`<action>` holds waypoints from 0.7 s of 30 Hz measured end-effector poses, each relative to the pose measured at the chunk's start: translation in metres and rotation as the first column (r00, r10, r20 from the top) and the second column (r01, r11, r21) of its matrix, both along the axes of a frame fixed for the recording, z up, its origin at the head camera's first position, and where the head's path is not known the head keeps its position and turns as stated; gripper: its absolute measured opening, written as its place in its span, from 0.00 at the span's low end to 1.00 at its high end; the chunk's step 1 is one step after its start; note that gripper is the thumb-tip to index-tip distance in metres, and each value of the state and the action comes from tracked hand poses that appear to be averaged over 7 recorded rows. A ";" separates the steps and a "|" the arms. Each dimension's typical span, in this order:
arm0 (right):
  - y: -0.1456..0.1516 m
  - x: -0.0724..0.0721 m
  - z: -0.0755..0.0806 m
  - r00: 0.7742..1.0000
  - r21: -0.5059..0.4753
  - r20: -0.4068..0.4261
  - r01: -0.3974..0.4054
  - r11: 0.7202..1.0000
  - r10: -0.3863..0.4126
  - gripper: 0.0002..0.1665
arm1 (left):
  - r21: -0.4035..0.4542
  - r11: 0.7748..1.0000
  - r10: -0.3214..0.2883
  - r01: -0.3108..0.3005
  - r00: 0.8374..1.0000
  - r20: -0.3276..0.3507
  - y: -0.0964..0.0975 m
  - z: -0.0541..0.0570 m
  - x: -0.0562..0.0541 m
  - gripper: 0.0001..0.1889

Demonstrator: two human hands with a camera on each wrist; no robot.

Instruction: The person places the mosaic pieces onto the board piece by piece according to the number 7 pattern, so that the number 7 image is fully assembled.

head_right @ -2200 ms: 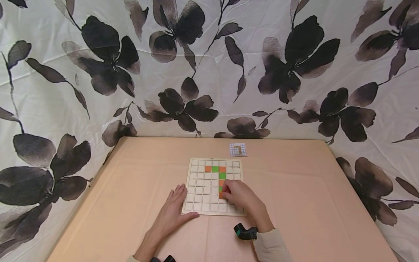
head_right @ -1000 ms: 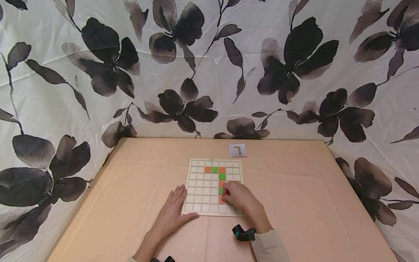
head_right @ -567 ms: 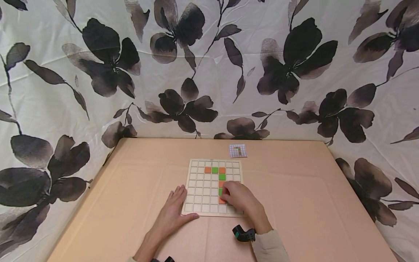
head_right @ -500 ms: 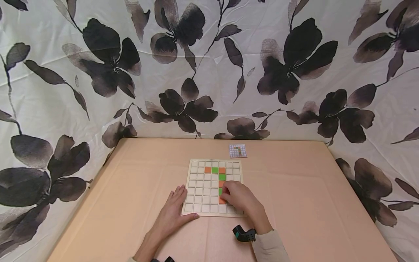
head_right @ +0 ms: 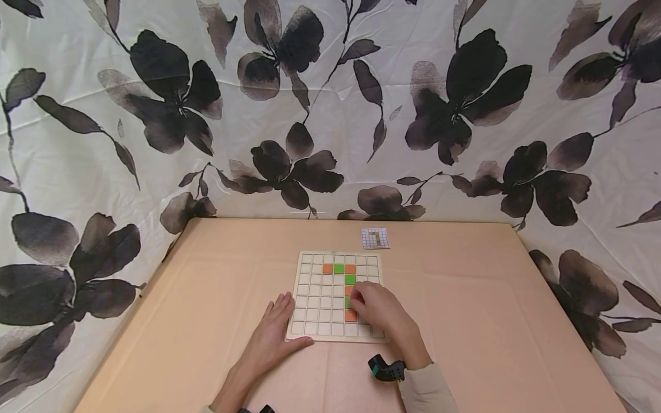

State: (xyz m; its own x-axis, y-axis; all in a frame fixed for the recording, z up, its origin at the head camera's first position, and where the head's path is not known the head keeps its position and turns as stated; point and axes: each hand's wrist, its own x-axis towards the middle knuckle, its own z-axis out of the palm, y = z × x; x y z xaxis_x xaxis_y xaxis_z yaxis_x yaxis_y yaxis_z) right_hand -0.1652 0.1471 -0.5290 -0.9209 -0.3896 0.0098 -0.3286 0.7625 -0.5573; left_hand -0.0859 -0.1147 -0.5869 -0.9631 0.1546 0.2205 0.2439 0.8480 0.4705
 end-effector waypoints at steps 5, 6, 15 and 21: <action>0.000 0.001 0.005 0.999 -0.008 0.017 0.034 0.999 -0.034 0.05 | -0.002 1.000 -0.003 0.003 1.000 -0.013 0.000 0.000 0.000 0.57; 0.000 0.001 0.006 0.999 -0.011 0.018 0.041 0.999 -0.040 0.05 | -0.003 1.000 -0.003 0.003 1.000 -0.013 0.000 0.000 -0.001 0.57; 0.000 0.002 0.009 0.997 -0.008 -0.046 0.067 0.998 -0.068 0.05 | 0.013 1.000 0.019 -0.019 1.000 -0.020 0.001 0.001 -0.001 0.53; -0.001 0.002 0.009 0.986 -0.032 -0.133 0.096 0.995 -0.100 0.05 | 0.027 0.999 0.040 -0.040 0.999 -0.023 0.002 0.004 -0.001 0.48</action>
